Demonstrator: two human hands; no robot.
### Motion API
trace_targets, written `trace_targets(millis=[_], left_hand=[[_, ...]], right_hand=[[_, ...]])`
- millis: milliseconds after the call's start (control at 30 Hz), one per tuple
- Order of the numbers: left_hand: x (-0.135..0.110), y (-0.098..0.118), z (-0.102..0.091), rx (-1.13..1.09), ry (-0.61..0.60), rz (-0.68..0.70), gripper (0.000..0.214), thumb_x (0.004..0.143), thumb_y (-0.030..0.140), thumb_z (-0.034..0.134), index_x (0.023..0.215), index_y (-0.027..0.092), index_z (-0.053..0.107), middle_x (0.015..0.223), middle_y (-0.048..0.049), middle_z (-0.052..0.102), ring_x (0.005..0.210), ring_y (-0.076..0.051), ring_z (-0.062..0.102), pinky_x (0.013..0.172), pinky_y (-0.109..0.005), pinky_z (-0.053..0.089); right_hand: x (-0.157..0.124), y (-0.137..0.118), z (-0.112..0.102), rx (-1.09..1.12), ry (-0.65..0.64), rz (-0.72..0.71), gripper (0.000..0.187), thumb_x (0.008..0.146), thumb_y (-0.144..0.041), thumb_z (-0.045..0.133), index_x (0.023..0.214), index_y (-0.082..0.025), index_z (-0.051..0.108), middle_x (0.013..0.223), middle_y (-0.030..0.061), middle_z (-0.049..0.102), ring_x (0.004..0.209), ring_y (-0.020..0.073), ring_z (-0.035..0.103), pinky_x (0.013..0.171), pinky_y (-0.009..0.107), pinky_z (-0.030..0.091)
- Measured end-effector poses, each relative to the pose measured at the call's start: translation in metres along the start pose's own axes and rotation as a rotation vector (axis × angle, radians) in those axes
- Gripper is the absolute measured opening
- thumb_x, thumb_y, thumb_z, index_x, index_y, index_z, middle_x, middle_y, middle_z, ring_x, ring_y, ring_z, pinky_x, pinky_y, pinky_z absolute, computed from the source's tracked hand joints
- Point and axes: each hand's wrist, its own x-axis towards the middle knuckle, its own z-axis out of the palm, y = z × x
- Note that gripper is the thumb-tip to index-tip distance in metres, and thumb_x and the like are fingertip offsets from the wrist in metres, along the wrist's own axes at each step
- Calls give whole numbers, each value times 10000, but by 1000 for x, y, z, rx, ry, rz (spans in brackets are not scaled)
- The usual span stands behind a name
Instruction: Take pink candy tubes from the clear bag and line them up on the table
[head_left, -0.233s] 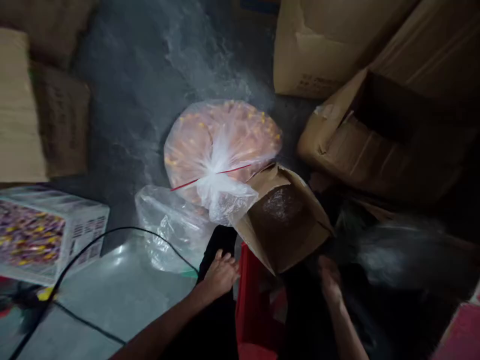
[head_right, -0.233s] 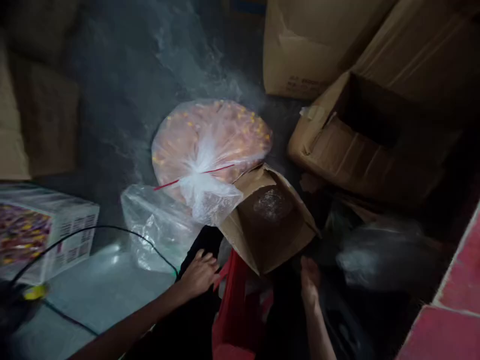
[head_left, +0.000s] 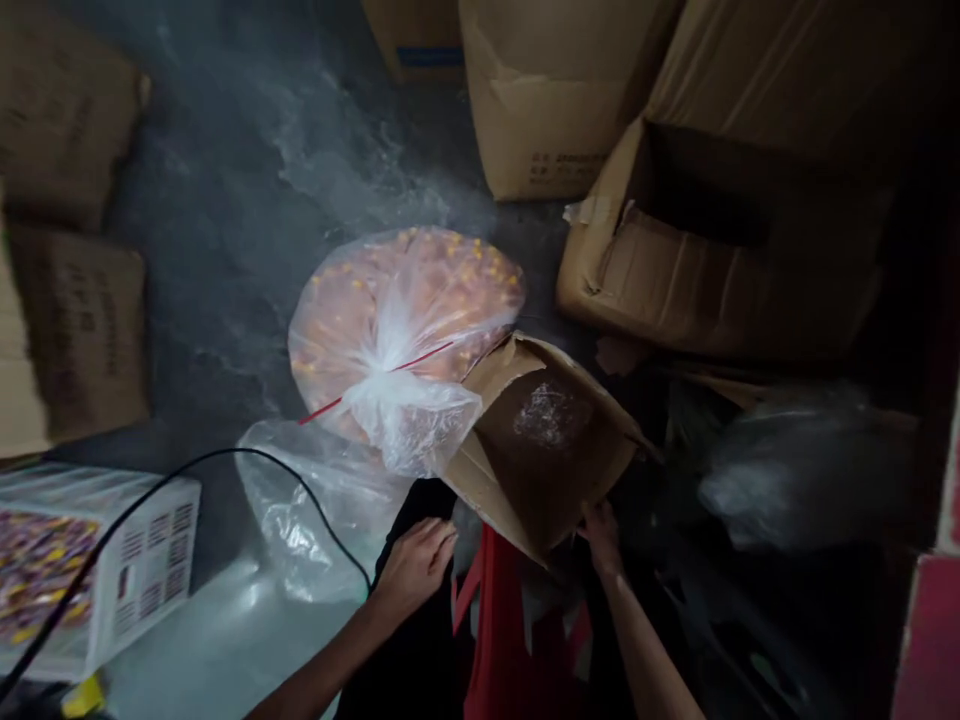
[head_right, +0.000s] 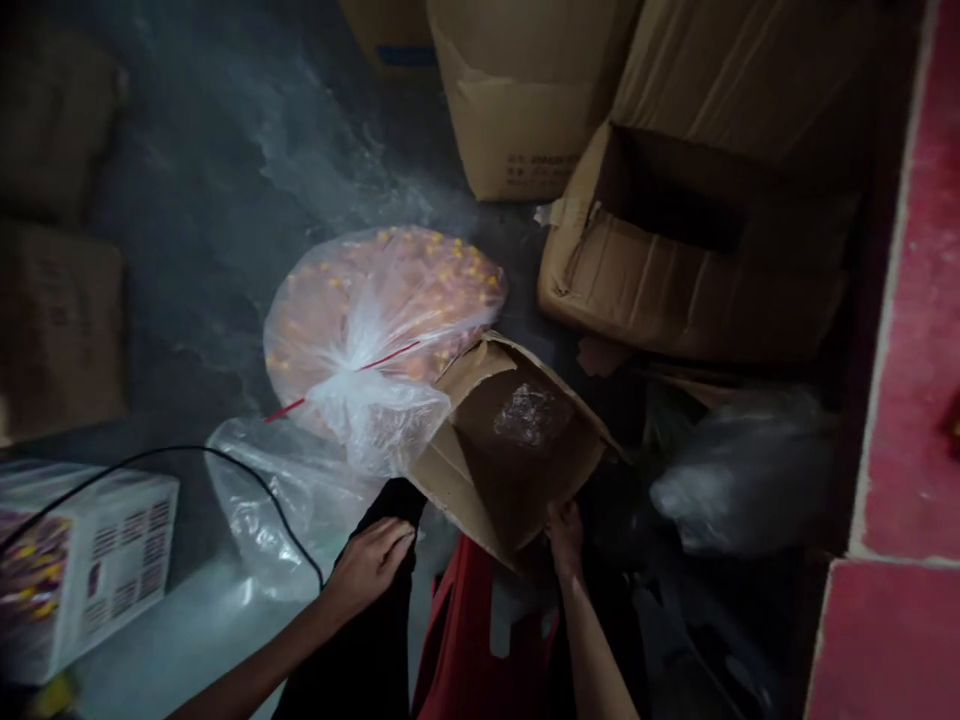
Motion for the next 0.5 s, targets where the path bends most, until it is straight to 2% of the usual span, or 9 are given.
trace_targets(millis=[67,200,367,500], left_hand=[[4,-1,0,-39,96,67,252,966,239,381,837,181,589,749,-15,598,707,-143,575,674,-254,450],[17,2,0,-58,191,149,211,960,231,411,862,190,594,736,0,596,684,-127,573,659,-228,446],[25,10,7,-38,219,201,205,952,238,432,853,192,605,736,2,604,688,-118,585,667,-208,458],[15,13,20,-10,227,197,211,951,250,437,841,191,608,728,2,600,668,-112,585,655,-201,457]], right_hand=[[18,6,6,-54,48,1,501,743,-448,495,1127,-128,518,1112,145,622,1014,258,598,749,311,499],[45,15,2,-171,99,9,354,719,-282,530,1031,-124,589,1029,152,648,1047,276,586,860,317,446],[62,37,-7,-203,94,61,356,767,-292,510,1067,-136,621,1055,156,643,1053,279,587,845,323,446],[62,55,-13,-103,77,106,349,810,-342,463,991,-121,663,1023,182,649,976,295,613,795,357,466]])
